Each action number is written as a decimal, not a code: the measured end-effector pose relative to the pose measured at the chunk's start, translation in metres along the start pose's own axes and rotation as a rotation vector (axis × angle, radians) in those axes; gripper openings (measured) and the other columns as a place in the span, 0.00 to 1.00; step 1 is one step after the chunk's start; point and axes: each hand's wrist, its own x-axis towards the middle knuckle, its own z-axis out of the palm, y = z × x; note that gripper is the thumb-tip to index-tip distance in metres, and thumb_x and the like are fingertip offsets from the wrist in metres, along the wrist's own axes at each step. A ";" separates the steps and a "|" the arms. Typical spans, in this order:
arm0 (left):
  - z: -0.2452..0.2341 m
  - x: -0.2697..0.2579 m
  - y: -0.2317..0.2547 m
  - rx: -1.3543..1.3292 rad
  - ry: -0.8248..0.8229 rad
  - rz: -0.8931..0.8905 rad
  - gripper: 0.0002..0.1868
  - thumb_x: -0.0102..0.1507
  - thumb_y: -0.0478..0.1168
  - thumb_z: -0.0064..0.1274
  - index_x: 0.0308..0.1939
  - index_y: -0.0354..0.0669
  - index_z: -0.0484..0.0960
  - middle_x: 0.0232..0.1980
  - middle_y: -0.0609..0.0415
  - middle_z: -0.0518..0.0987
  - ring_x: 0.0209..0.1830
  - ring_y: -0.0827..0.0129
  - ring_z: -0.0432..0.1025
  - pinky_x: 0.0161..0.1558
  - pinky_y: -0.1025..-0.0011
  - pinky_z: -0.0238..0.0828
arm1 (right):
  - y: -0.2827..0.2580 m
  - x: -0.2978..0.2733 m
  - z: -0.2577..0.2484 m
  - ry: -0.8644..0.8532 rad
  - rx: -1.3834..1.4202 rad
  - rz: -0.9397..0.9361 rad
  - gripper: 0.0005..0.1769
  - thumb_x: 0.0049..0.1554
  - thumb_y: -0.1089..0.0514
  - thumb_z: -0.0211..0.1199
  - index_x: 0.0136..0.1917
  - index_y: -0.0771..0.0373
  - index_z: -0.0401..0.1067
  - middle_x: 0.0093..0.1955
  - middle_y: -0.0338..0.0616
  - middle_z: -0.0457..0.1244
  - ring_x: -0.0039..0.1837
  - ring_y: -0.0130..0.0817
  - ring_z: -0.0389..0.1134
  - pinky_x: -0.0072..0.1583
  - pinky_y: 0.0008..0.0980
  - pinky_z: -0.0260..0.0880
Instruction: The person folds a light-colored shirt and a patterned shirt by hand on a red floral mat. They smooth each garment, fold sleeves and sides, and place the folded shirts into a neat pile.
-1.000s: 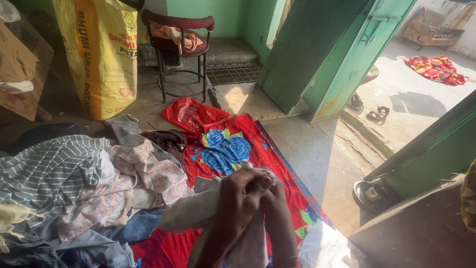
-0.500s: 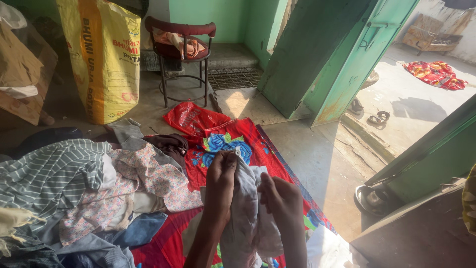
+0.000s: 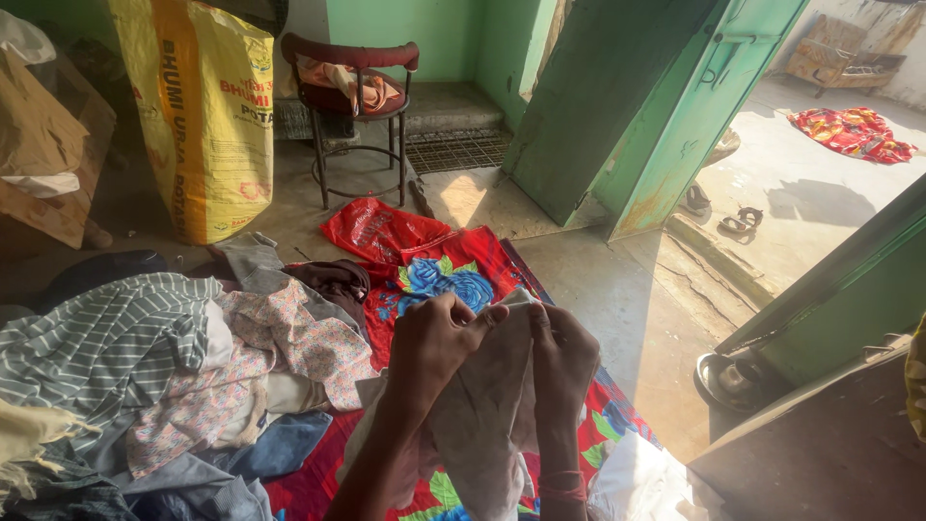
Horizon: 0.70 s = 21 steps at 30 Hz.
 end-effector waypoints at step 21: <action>0.056 -0.013 0.008 -0.534 0.136 0.140 0.16 0.66 0.45 0.56 0.36 0.33 0.86 0.29 0.43 0.83 0.25 0.65 0.77 0.31 0.67 0.71 | -0.005 -0.028 -0.003 0.008 0.045 0.043 0.13 0.58 0.53 0.66 0.49 0.65 0.79 0.41 0.44 0.72 0.44 0.26 0.72 0.48 0.29 0.72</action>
